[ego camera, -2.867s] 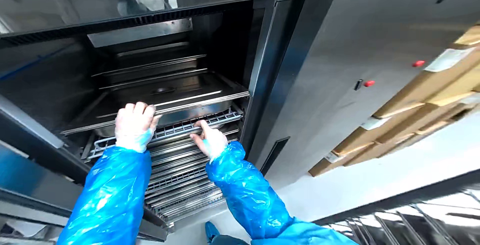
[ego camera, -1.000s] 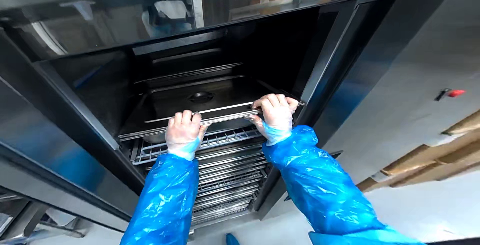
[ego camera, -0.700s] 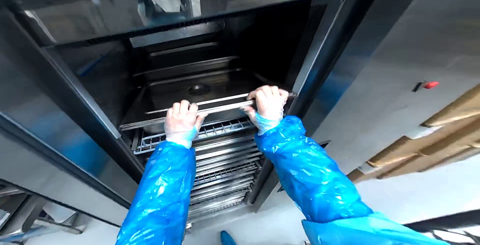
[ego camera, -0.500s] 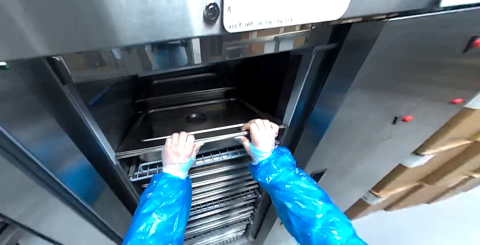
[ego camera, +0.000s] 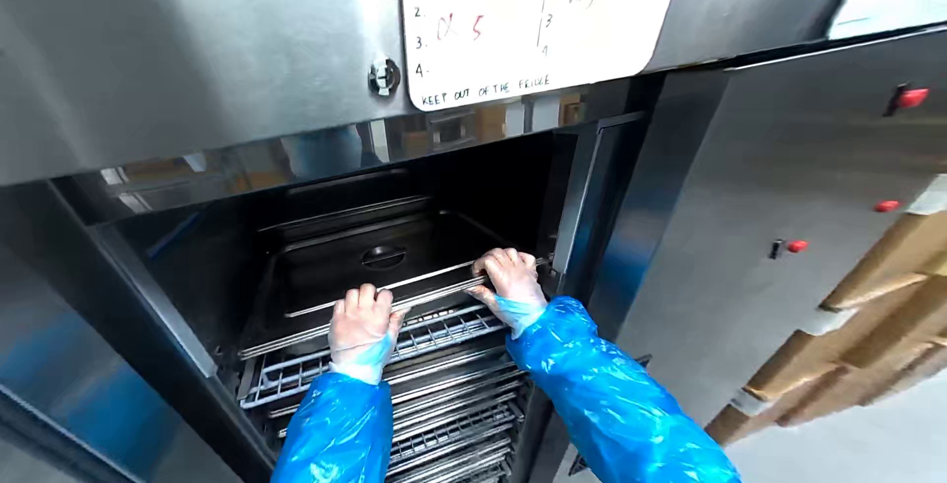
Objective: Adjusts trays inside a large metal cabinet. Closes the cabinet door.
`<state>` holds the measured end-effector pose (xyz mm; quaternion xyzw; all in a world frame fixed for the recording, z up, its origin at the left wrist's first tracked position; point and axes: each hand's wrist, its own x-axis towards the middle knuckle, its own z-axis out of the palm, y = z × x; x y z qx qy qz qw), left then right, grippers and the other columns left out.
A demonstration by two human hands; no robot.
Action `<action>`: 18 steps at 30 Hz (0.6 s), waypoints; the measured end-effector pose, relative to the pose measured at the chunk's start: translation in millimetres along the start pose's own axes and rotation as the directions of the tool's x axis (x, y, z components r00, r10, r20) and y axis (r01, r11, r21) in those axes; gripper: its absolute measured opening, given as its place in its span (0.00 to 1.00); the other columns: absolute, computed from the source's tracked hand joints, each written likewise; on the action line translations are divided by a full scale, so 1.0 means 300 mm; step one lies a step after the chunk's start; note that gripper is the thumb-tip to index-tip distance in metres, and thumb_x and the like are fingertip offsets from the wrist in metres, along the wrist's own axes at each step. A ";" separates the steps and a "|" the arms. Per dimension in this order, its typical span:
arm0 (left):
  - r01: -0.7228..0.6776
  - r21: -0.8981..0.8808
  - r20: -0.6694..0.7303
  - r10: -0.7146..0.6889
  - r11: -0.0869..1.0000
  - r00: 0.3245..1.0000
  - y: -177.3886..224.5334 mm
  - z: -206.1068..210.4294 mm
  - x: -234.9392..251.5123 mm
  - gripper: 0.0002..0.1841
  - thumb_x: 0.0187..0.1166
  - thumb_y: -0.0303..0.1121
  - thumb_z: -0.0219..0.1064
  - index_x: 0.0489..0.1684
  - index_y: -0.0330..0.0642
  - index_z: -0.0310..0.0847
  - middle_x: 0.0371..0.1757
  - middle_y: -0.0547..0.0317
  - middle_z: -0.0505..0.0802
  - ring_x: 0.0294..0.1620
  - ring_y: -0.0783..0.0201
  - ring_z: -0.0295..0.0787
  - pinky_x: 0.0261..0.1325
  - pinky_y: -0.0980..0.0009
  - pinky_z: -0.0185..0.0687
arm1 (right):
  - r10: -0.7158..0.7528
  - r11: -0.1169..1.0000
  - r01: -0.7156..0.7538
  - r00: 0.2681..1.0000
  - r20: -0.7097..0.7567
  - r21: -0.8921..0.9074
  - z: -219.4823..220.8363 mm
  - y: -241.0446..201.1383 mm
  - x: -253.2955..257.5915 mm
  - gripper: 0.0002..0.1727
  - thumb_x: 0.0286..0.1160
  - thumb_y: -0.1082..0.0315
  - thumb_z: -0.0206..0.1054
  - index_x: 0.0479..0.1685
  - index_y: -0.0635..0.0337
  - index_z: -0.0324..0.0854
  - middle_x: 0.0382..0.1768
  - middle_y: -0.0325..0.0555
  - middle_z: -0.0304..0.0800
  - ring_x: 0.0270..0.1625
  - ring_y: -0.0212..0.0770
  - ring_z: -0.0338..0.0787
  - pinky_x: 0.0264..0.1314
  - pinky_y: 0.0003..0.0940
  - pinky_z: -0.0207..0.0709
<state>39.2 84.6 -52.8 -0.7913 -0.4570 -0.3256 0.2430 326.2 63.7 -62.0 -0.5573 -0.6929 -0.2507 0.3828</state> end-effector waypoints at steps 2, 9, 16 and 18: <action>0.000 -0.050 0.011 0.001 0.999 1.000 -0.027 -0.011 -0.005 0.22 0.72 0.59 0.72 0.47 0.50 0.94 0.48 0.50 0.93 0.52 0.46 0.90 0.53 0.47 0.85 | -0.016 1.000 0.015 0.997 0.073 0.017 -0.026 -0.006 0.017 0.21 0.59 0.47 0.81 0.41 0.52 0.88 0.47 0.49 0.91 0.55 0.59 0.88 0.58 0.64 0.76; -0.075 -0.002 0.078 0.075 0.997 0.994 -0.054 0.008 -0.020 0.25 0.80 0.61 0.64 0.57 0.53 0.91 0.58 0.49 0.93 0.61 0.43 0.88 0.58 0.43 0.83 | 0.045 0.998 -0.049 0.994 0.099 0.040 0.025 -0.042 -0.023 0.21 0.57 0.54 0.84 0.43 0.59 0.87 0.48 0.59 0.90 0.56 0.66 0.87 0.60 0.71 0.72; -0.067 0.032 -0.059 0.068 0.997 0.996 -0.049 0.048 -0.048 0.23 0.76 0.59 0.69 0.50 0.52 0.93 0.53 0.59 0.96 0.54 0.49 0.92 0.51 0.50 0.88 | -0.004 1.000 0.005 0.999 -0.035 0.029 0.069 -0.021 -0.055 0.22 0.63 0.41 0.73 0.37 0.52 0.88 0.42 0.50 0.90 0.51 0.59 0.88 0.57 0.65 0.71; -0.069 0.046 -0.106 0.074 0.997 0.992 -0.051 0.058 -0.056 0.23 0.77 0.60 0.65 0.49 0.51 0.93 0.53 0.59 0.96 0.53 0.50 0.92 0.51 0.51 0.87 | -0.011 1.000 0.013 0.997 -0.081 0.022 0.081 -0.020 -0.065 0.25 0.65 0.37 0.69 0.36 0.51 0.88 0.42 0.49 0.90 0.50 0.57 0.87 0.56 0.63 0.71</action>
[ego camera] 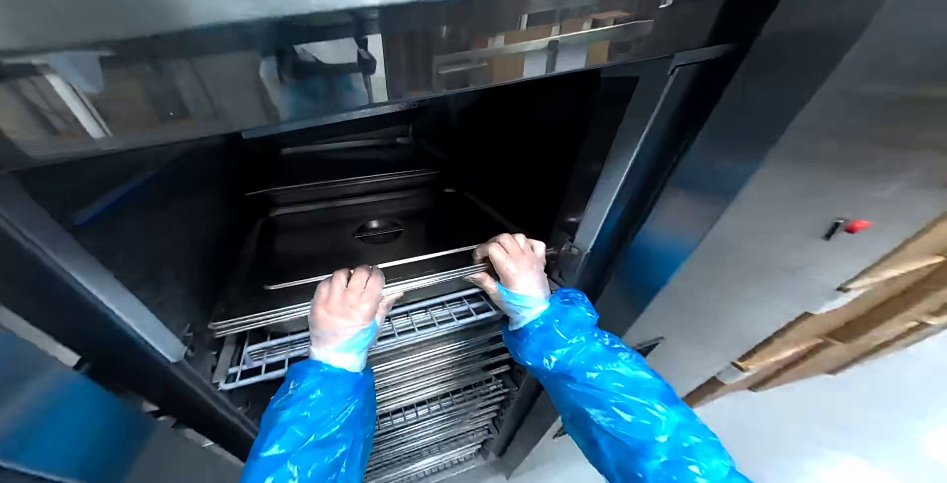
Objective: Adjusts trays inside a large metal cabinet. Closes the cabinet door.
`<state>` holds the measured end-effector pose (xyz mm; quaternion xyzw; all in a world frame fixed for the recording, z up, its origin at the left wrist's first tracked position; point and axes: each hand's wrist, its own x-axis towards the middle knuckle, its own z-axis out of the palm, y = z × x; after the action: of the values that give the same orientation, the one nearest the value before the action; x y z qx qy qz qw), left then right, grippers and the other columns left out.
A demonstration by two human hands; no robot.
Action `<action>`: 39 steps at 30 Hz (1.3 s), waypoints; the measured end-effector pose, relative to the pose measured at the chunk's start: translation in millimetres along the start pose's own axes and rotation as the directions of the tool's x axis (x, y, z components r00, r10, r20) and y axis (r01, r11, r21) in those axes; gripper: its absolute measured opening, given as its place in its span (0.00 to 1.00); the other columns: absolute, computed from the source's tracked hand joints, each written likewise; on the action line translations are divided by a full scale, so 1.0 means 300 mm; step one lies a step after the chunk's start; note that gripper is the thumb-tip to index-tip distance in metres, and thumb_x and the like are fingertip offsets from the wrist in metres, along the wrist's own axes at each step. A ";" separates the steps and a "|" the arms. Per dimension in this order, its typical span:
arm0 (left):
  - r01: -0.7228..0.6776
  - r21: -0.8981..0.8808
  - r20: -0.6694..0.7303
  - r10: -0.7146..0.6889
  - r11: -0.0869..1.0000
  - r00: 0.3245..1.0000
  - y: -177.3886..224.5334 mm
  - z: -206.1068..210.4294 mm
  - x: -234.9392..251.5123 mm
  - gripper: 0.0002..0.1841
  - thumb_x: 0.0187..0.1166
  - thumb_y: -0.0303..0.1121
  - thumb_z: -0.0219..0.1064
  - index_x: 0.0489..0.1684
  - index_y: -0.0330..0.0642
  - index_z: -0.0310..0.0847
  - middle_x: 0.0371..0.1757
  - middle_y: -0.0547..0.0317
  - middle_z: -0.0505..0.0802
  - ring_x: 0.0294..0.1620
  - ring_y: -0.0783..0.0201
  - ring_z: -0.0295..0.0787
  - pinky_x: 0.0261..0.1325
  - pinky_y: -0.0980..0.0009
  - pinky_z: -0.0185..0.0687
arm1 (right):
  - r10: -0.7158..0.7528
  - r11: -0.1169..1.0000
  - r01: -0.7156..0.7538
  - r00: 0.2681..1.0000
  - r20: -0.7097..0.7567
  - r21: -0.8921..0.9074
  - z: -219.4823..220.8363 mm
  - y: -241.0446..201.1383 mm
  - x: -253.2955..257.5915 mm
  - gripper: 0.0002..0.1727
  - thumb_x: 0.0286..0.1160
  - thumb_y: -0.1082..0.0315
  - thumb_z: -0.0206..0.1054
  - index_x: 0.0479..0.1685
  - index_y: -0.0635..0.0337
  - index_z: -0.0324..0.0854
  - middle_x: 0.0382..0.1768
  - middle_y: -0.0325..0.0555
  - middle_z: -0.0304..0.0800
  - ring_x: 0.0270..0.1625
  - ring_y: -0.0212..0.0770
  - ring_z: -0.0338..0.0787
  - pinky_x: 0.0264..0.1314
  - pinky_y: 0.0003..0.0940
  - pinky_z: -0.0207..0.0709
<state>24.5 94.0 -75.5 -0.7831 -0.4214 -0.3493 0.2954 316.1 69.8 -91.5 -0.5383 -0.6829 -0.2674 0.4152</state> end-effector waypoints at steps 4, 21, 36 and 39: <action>-0.009 0.003 -0.038 0.009 1.000 0.999 0.000 0.016 -0.006 0.25 0.80 0.60 0.59 0.48 0.51 0.94 0.52 0.58 0.97 0.52 0.49 0.93 0.50 0.50 0.87 | 0.001 1.000 0.000 1.000 -0.030 0.022 0.000 0.014 -0.010 0.24 0.65 0.37 0.70 0.36 0.48 0.89 0.41 0.46 0.90 0.49 0.53 0.87 0.56 0.60 0.72; -0.029 -0.094 0.045 0.033 0.995 0.998 -0.072 -0.073 -0.031 0.25 0.78 0.53 0.62 0.58 0.42 0.90 0.59 0.43 0.93 0.61 0.37 0.88 0.67 0.38 0.77 | 0.573 0.815 -0.513 0.782 -0.244 0.269 -0.203 -0.009 -0.345 0.18 0.75 0.63 0.65 0.60 0.59 0.86 0.64 0.52 0.86 0.69 0.48 0.84 0.73 0.47 0.79; 0.084 0.019 -0.043 -0.083 0.996 0.996 -0.212 -0.111 -0.165 0.27 0.82 0.51 0.56 0.62 0.39 0.88 0.61 0.42 0.93 0.65 0.38 0.88 0.75 0.41 0.70 | 0.897 0.101 -0.669 0.382 0.224 0.737 -0.154 -0.069 -0.331 0.13 0.84 0.62 0.58 0.54 0.60 0.83 0.42 0.46 0.90 0.41 0.38 0.89 0.48 0.37 0.84; 0.037 0.020 0.000 -0.037 0.999 0.999 -0.201 -0.143 -0.141 0.24 0.82 0.44 0.59 0.63 0.34 0.88 0.61 0.38 0.93 0.65 0.36 0.89 0.75 0.41 0.73 | 0.879 -0.050 -0.654 0.330 0.344 0.755 -0.138 -0.093 -0.330 0.13 0.86 0.64 0.57 0.56 0.61 0.81 0.41 0.48 0.88 0.40 0.38 0.88 0.47 0.37 0.83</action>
<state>-57.5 70.8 -74.1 -0.7722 -0.4394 -0.3503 0.2966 308.3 -22.4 -152.8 -0.5295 -0.2280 0.2961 0.7615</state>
